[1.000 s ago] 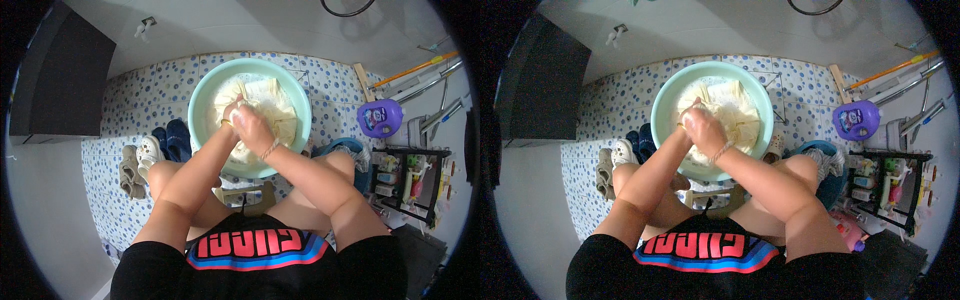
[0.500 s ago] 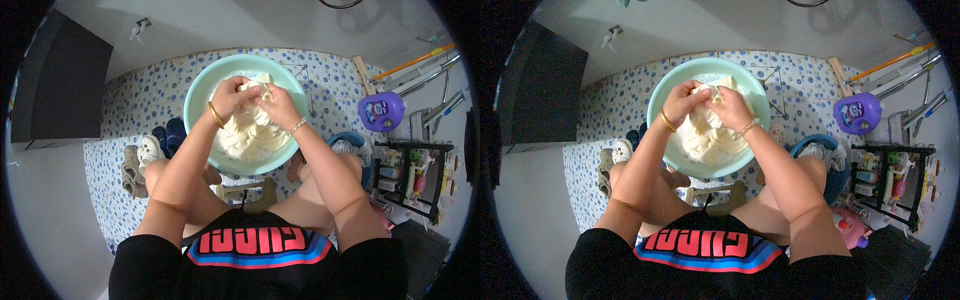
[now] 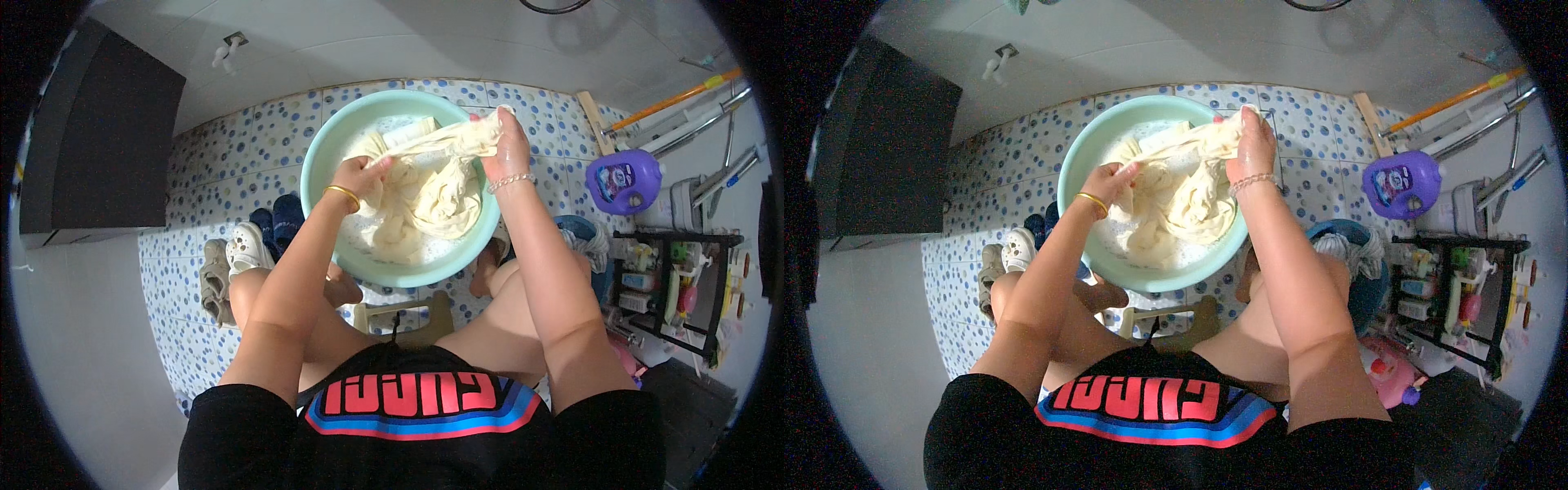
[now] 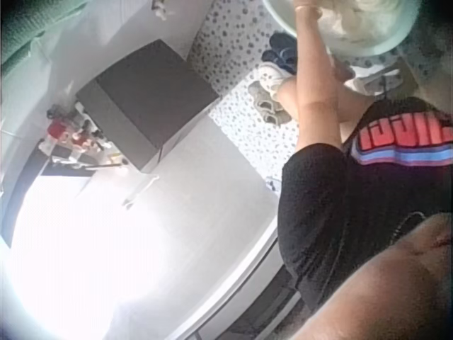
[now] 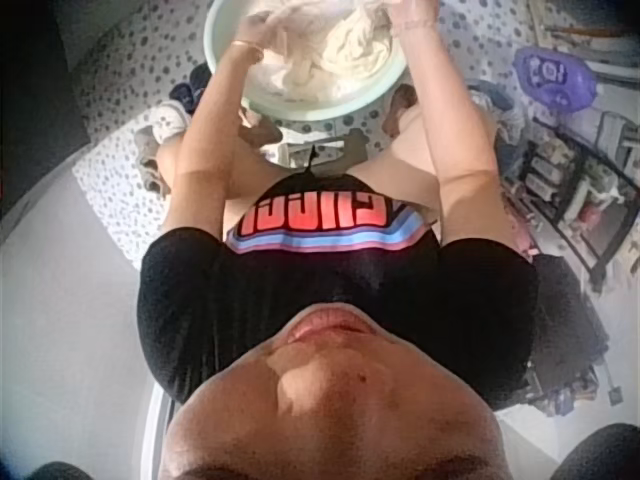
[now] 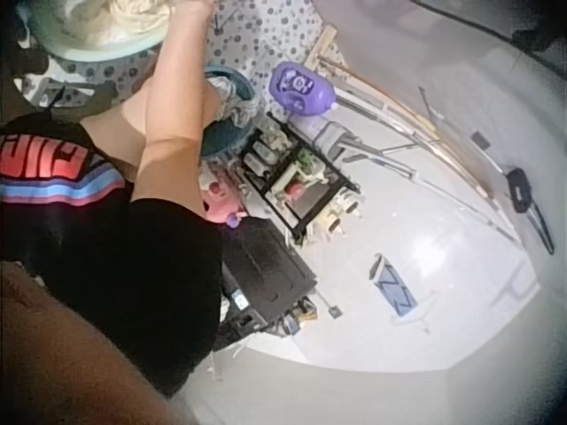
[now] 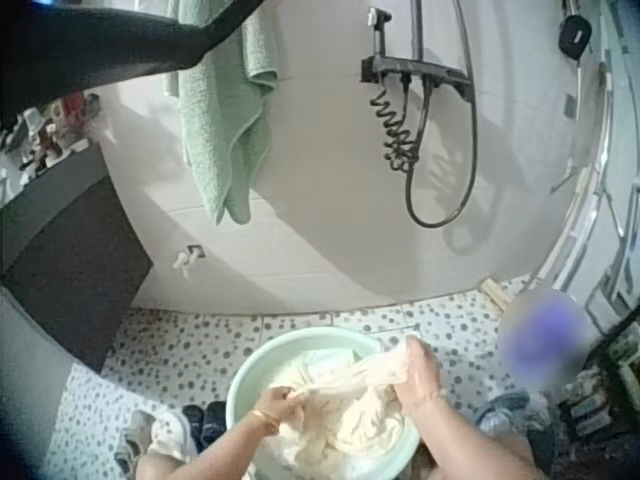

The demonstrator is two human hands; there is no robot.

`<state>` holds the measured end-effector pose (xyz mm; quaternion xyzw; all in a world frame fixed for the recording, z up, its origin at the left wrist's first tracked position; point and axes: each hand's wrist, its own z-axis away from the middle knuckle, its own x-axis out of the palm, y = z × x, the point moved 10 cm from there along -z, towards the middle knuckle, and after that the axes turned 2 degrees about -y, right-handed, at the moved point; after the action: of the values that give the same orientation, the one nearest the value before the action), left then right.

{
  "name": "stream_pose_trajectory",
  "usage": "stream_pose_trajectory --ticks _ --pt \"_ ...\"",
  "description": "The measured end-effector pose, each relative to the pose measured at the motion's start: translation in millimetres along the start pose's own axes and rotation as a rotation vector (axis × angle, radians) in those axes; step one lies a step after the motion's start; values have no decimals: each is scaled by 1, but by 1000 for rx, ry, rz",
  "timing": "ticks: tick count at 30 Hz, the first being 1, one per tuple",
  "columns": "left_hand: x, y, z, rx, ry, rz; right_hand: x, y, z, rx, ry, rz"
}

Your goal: The person is hand-washing a light-colored garment in a light blue basin filled with soapy water. They repeatedly submerge, scrub, and wring the fabric by hand to clean it.

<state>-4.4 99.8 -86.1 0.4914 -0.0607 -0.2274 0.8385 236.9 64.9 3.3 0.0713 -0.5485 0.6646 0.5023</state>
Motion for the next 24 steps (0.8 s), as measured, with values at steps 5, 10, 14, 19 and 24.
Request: stream_pose_trajectory --ticks 5,10,14,19,24 --pt "10 26 3 78 -125 513 34 19 7 -242 -309 1044" --pt "27 49 13 80 -402 633 63 79 56 -343 -797 1591" --pt "10 71 21 543 -11 -239 29 66 8 2 -398 941" --pt "2 42 16 296 38 -342 14 50 -9 -23 -161 466" --pt "-11 18 5 109 -12 154 3 53 -13 24 -31 425"
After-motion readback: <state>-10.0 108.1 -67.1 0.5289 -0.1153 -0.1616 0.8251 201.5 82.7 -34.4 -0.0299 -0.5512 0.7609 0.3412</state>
